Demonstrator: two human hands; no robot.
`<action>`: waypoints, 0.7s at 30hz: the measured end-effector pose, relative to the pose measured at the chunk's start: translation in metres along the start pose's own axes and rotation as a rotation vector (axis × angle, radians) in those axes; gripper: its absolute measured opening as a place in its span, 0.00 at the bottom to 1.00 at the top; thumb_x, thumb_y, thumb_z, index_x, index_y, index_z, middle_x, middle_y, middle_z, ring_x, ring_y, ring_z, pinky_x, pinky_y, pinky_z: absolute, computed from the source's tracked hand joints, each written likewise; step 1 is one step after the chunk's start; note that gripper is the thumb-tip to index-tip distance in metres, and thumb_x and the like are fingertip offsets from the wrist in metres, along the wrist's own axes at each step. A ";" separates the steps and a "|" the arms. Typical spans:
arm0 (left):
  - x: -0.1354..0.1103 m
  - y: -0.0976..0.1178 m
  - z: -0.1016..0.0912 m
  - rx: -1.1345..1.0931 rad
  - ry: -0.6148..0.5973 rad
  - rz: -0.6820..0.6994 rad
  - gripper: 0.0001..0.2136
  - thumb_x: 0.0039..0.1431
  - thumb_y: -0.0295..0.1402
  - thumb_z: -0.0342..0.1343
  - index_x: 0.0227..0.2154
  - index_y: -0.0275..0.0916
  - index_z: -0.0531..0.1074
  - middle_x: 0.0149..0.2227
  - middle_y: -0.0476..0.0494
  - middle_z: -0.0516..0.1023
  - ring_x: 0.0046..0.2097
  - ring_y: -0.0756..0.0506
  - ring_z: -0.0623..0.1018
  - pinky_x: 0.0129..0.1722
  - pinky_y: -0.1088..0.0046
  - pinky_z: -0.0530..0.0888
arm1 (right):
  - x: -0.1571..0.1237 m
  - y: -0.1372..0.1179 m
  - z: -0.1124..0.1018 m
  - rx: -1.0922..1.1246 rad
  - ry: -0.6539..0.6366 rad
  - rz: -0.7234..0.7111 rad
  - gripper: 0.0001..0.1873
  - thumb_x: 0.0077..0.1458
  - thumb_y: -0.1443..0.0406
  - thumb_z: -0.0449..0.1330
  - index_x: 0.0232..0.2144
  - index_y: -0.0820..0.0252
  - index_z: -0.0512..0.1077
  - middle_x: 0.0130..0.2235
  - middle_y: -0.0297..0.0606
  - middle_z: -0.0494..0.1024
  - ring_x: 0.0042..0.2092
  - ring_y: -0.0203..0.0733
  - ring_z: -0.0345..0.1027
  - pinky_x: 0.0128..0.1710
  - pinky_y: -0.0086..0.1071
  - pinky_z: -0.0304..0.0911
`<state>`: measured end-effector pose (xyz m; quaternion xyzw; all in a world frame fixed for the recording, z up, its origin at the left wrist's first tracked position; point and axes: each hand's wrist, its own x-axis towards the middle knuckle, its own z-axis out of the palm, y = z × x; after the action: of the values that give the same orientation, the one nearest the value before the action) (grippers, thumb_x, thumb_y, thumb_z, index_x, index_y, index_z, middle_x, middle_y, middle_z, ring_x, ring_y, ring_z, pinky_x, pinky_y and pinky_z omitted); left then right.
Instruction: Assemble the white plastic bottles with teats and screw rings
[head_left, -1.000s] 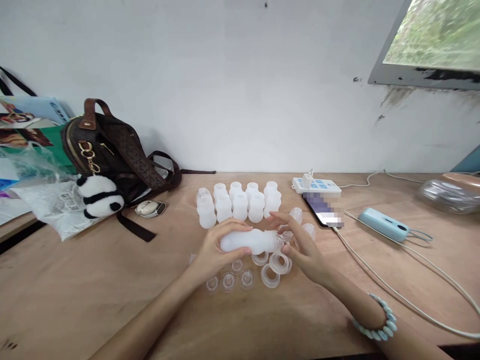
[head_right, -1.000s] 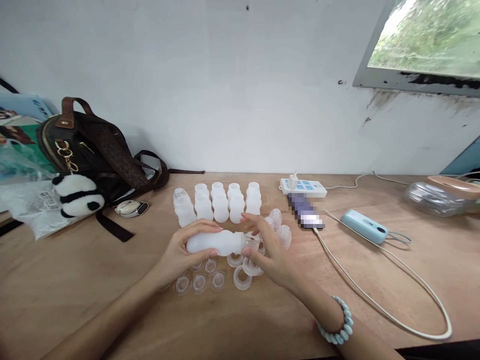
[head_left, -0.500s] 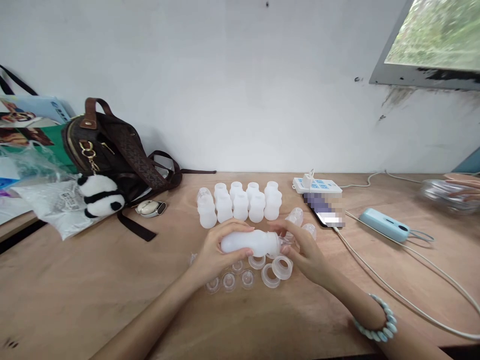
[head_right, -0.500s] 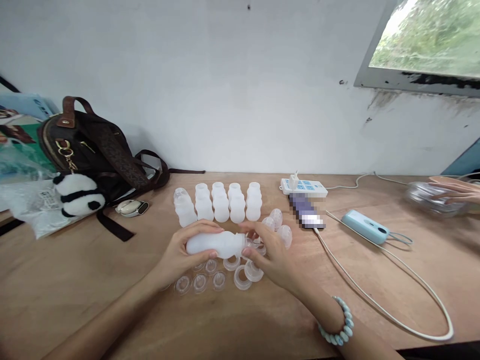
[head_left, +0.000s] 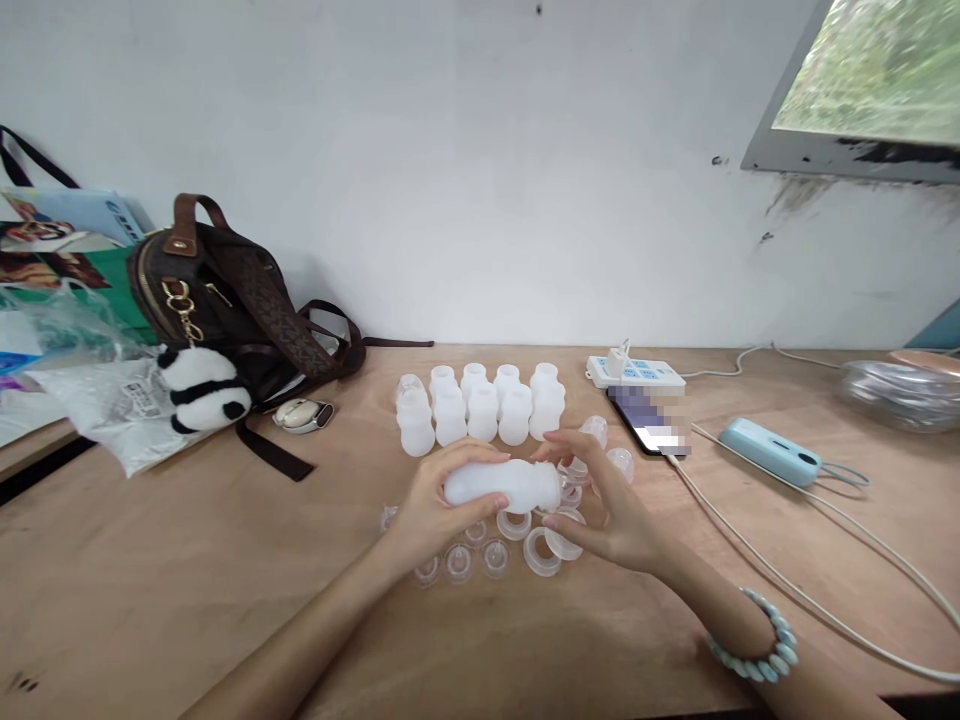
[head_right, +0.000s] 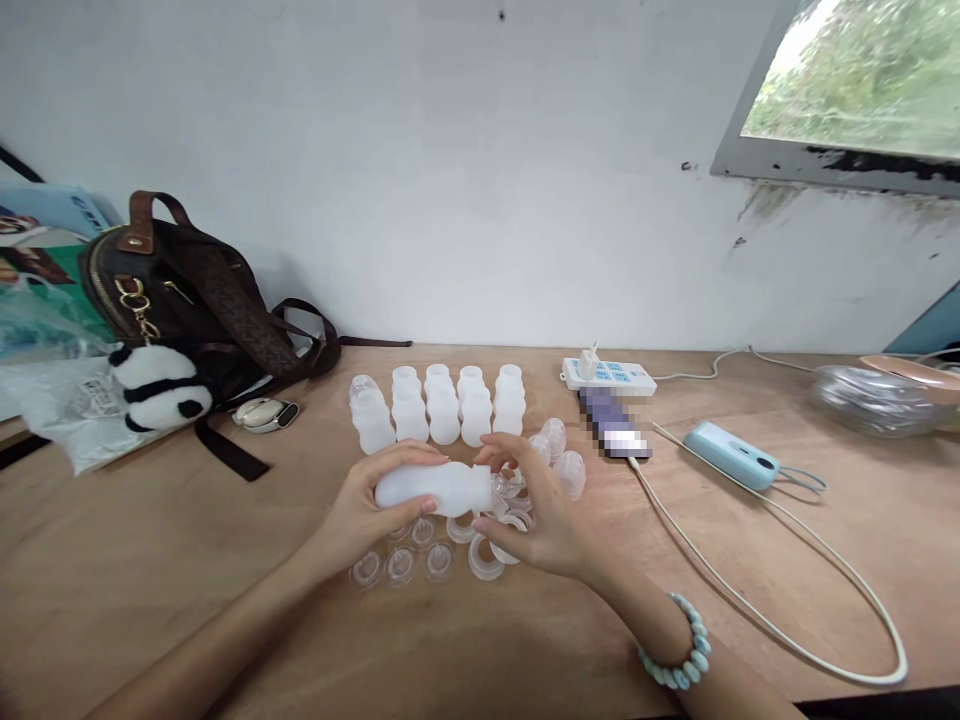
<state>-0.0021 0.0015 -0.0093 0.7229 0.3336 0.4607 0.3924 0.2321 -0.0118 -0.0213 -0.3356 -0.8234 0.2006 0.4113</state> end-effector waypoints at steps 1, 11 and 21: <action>0.000 0.000 0.000 0.001 0.004 -0.003 0.12 0.51 0.34 0.66 0.40 0.41 0.78 0.43 0.46 0.79 0.45 0.49 0.78 0.46 0.75 0.73 | 0.000 0.000 0.000 -0.020 0.010 0.002 0.27 0.58 0.59 0.61 0.57 0.54 0.58 0.48 0.39 0.71 0.47 0.41 0.66 0.47 0.34 0.63; 0.000 0.003 0.001 -0.023 -0.002 -0.152 0.15 0.50 0.37 0.65 0.41 0.40 0.77 0.43 0.46 0.79 0.45 0.49 0.77 0.45 0.77 0.73 | -0.002 0.006 0.002 -0.079 0.045 0.019 0.26 0.59 0.51 0.60 0.55 0.55 0.64 0.47 0.41 0.75 0.46 0.43 0.70 0.43 0.34 0.66; -0.004 0.004 0.000 0.278 -0.130 -0.106 0.20 0.48 0.42 0.68 0.43 0.40 0.76 0.39 0.49 0.79 0.39 0.50 0.76 0.39 0.77 0.72 | 0.004 0.003 0.000 -0.252 0.150 -0.119 0.15 0.58 0.53 0.60 0.38 0.59 0.71 0.30 0.37 0.74 0.32 0.39 0.66 0.31 0.31 0.61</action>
<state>-0.0031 -0.0034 -0.0074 0.7799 0.4058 0.3411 0.3329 0.2317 -0.0066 -0.0207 -0.3492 -0.8274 0.0454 0.4376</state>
